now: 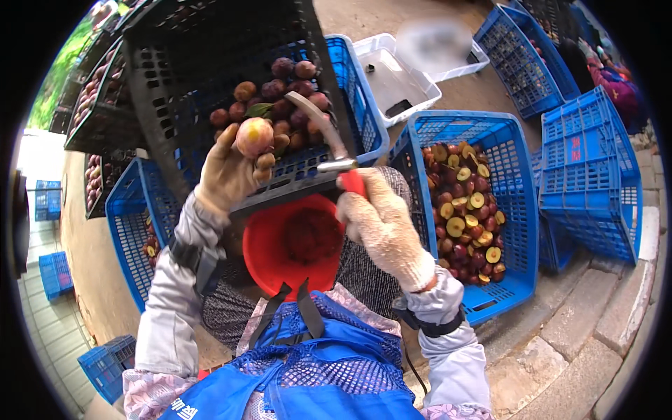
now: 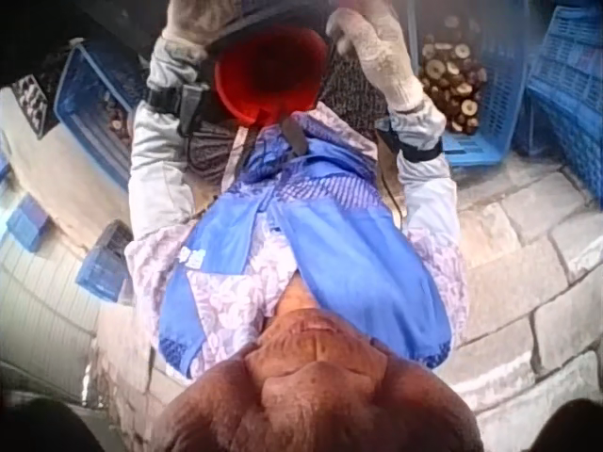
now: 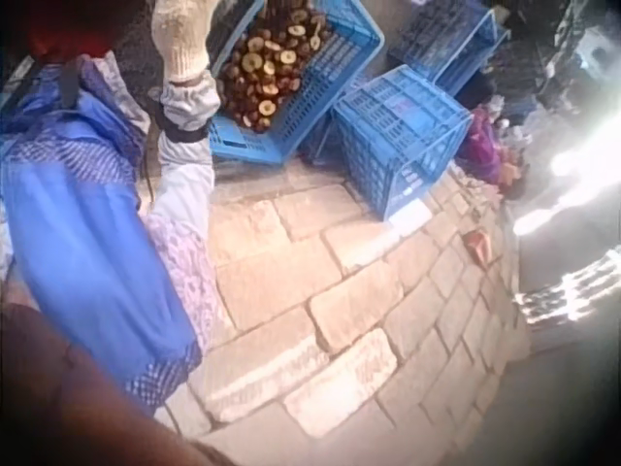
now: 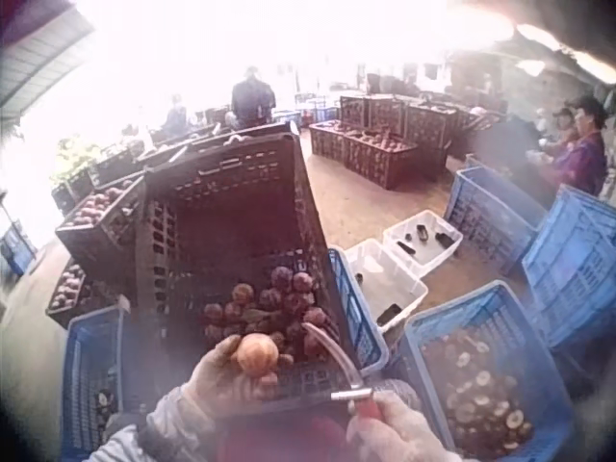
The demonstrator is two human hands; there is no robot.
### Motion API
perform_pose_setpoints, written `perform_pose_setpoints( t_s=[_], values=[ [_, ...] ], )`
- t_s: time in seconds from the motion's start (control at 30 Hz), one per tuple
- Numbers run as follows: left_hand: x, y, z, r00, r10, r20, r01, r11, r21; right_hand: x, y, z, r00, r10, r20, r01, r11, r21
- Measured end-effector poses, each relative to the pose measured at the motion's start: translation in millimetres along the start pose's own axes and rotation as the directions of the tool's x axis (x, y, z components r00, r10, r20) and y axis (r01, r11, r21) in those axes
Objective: Peeling and cutting plums in an agricultural processing area.
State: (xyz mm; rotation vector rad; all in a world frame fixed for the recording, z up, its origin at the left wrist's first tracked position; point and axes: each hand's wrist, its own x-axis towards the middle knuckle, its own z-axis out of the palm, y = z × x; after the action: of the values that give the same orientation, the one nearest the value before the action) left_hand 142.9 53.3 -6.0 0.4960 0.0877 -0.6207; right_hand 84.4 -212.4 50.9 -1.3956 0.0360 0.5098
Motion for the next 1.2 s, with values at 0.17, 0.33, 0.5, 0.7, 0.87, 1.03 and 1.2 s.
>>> perform_pose_setpoints(
  t_s=[0.17, 0.33, 0.5, 0.7, 0.87, 1.03, 1.2],
  values=[
    [-54.9, -56.1, 25.9, 0.989, 0.148, 0.018, -0.13, 0.916, -0.38, -9.6, 9.9, 50.8, 0.999, 0.012, 0.044, -0.01, 0.999, -0.05],
    [-77.7, -94.4, 43.1, 0.921, 0.18, -0.346, -0.26, 0.945, -0.198, -26.0, 38.7, 73.9, 0.99, -0.141, 0.021, 0.142, 0.964, -0.227],
    [-80.9, -116.5, 52.9, 0.914, 0.263, -0.309, -0.37, 0.853, -0.369, -31.6, 50.7, 83.2, 0.785, -0.618, 0.039, 0.493, 0.586, -0.643],
    [-89.2, -128.2, 38.4, 0.886, 0.386, -0.259, -0.391, 0.92, 0.032, -34.6, 48.6, 72.9, 0.762, -0.601, 0.24, 0.542, 0.389, -0.745],
    [-91.6, -144.5, 31.6, 0.885, 0.365, -0.289, -0.358, 0.93, 0.08, -33.7, 46.9, 69.7, 0.73, -0.586, 0.351, 0.599, 0.301, -0.742],
    [-101.9, -142.8, 50.9, 0.854, 0.402, -0.33, -0.392, 0.915, 0.098, -1.7, 56.8, 51.9, 0.778, -0.602, -0.18, 0.392, 0.689, -0.61],
    [-93.4, -120.1, 27.0, 0.907, 0.39, -0.159, -0.42, 0.867, -0.269, -40.4, 23.6, 56.3, 0.975, 0.179, 0.131, -0.187, 0.981, 0.051]
  ],
)
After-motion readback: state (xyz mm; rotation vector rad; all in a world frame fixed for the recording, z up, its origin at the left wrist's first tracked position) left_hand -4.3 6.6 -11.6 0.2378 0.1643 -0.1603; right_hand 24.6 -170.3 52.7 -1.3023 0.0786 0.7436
